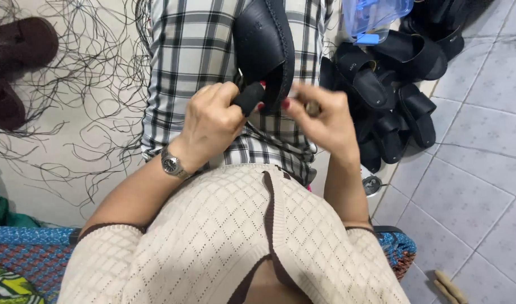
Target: Hand-sewing the straps of black sandals using a needle and thread while sitting on the floor.
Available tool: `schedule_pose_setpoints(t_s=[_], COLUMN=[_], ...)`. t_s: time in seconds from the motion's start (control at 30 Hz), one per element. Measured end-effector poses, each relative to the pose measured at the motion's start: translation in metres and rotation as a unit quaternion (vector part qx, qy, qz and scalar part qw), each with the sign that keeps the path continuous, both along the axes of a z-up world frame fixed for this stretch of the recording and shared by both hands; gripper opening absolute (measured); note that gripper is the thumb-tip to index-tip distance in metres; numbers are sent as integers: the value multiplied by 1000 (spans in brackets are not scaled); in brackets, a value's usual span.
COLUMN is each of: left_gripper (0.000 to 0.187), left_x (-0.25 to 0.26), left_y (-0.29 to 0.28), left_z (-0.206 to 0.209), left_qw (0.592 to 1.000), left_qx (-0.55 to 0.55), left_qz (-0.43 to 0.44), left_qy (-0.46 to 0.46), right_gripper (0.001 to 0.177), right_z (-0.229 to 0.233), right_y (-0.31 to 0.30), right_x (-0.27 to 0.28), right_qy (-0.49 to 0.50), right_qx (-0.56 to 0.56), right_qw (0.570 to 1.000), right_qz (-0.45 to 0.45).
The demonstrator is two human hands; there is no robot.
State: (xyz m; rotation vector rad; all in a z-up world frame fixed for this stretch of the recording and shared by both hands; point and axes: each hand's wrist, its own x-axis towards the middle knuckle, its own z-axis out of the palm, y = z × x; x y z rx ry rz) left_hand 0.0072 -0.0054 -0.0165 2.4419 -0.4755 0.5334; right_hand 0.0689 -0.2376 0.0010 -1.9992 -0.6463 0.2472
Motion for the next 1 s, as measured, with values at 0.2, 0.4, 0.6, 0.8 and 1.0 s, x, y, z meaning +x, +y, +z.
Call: schedule_pose_setpoints(t_s=[0.2,0.4,0.6,0.8,1.0], left_gripper=[50,55,53,52,26], left_x=[8,9,2,-19,-39], left_y=[-5,-12,1,28,192], left_z=[-17,-48,-41,-35,-65], left_qw=[998,997,996,974,929], left_qx=[-45,-20,-90,-210,191], left_qz=[-9,31,-12,-74,270], left_qy=[-32,-66,3,42,165], right_gripper=[9,15,9,21,57], right_z=[-35,-66,-6,69,42], right_y=[-5,3,-2,-3,-27], right_x=[-35,-38,-31,-20,-21], right_qy=[117,108,88,143,-67], right_qx=[58,117,98,186,-210], right_qw=[990,983,991,901,964], right_qz=[-50,-95,25,365,150])
